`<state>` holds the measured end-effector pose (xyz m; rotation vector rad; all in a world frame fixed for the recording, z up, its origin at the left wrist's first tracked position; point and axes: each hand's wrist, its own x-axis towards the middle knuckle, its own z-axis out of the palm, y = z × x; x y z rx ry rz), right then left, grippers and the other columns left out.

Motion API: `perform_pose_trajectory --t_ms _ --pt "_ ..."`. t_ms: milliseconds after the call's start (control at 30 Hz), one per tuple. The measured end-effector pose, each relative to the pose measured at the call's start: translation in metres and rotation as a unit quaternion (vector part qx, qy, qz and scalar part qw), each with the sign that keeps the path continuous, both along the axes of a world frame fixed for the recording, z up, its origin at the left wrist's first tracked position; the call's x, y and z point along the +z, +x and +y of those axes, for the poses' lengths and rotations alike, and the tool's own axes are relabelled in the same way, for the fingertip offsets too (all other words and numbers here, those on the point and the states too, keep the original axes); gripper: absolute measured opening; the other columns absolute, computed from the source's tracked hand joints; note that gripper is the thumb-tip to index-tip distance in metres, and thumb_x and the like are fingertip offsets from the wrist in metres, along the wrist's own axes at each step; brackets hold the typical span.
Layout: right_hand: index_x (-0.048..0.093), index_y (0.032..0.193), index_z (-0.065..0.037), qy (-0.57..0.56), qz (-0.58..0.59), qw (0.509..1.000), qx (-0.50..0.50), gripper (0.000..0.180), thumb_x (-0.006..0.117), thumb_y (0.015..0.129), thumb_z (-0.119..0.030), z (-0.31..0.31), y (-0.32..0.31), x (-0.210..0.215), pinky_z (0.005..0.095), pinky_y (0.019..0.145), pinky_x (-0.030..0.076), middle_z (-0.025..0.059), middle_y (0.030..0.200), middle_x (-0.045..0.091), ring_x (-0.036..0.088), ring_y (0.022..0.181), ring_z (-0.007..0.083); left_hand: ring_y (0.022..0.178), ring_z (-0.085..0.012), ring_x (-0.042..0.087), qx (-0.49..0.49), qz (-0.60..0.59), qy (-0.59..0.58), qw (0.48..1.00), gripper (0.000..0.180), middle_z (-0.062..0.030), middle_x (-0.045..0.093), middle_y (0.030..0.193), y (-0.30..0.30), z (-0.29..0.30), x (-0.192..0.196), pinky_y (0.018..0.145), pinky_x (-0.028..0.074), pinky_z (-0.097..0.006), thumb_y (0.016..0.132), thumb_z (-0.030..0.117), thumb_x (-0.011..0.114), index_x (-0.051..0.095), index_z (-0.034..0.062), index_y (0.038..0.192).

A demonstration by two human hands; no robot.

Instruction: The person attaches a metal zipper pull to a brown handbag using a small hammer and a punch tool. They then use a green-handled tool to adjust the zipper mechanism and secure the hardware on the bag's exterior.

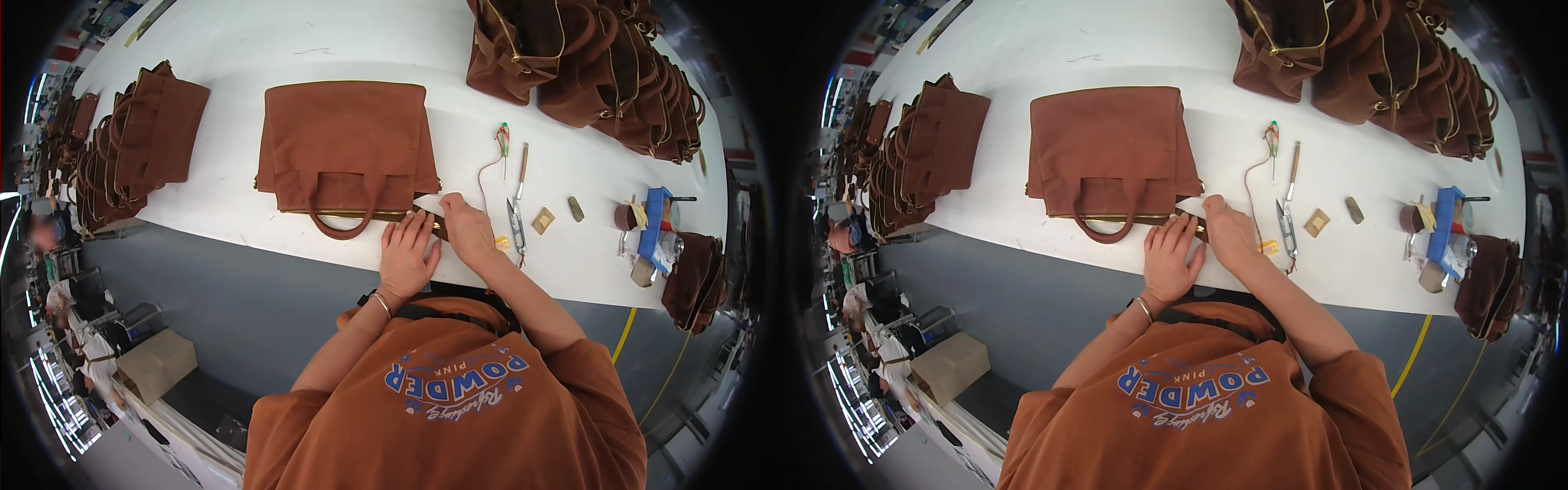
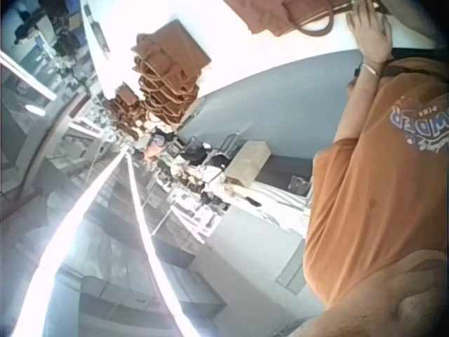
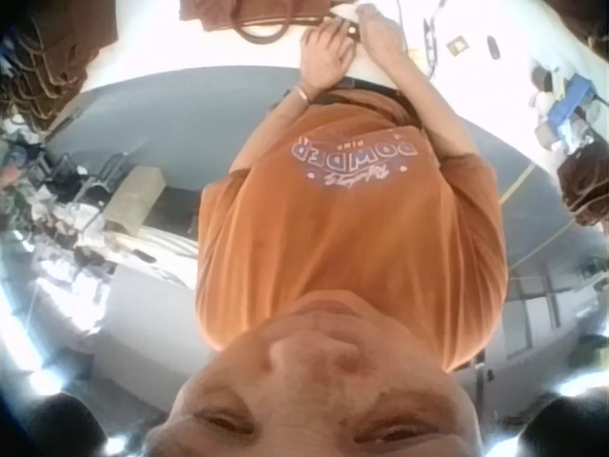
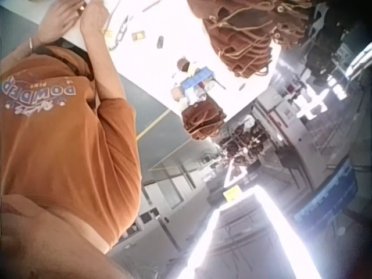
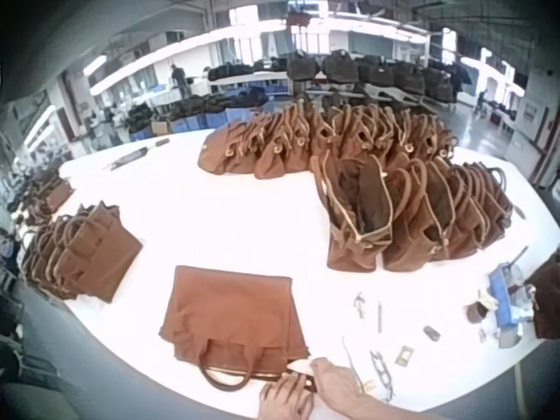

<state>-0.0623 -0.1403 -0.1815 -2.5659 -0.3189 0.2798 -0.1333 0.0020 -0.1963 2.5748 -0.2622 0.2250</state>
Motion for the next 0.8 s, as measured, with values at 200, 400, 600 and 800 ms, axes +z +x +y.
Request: perform_pose_trajectory --t_ms 200,400,600,800 --pt "0.053 0.099 -0.004 0.101 -0.041 0.994 -0.028 0.012 0.055 0.094 -0.015 -0.004 -0.006 0.003 0.0465 0.064 0.05 0.0186 0.08 0.066 0.064 0.07 0.0384 0.129 -0.0361 0.039 0.028 -0.004 -0.015 0.999 0.045 -0.0169 0.043 0.141 0.0 -0.003 0.005 0.106 0.032 -0.049 0.083 0.026 0.066 0.06 0.0101 0.125" --pt "0.058 0.088 -0.003 0.127 -0.043 0.986 -0.095 0.013 0.06 0.092 -0.015 -0.03 0.001 0.013 0.0447 0.063 0.05 0.0172 0.078 0.065 0.063 0.069 0.0377 0.133 -0.0401 0.035 0.026 0.009 0.038 0.999 0.046 -0.0186 0.037 0.147 0.001 -0.004 0.007 0.106 0.029 -0.056 0.081 0.025 0.067 0.061 0.0117 0.125" --pt "0.061 0.09 -0.002 0.058 -0.095 0.966 -0.232 0.018 0.065 0.089 -0.02 -0.101 0.041 0.003 0.0435 0.067 0.05 0.0159 0.083 0.065 0.064 0.074 0.0341 0.132 -0.0386 0.037 0.02 0.009 0.044 0.999 0.046 -0.0173 0.038 0.147 0.002 -0.006 0.009 0.106 0.029 -0.054 0.083 0.025 0.067 0.06 0.0135 0.127" --pt "0.058 0.109 -0.002 -0.025 0.028 0.963 -0.265 0.034 0.071 0.082 -0.02 -0.119 0.066 0.004 0.0451 0.082 0.052 0.0188 0.098 0.066 0.065 0.093 0.0356 0.13 -0.0352 0.04 -0.004 -0.01 0.057 0.998 0.043 -0.0151 0.041 0.146 0.006 -0.001 0.012 0.105 0.032 -0.05 0.084 0.028 0.067 0.063 0.017 0.125"
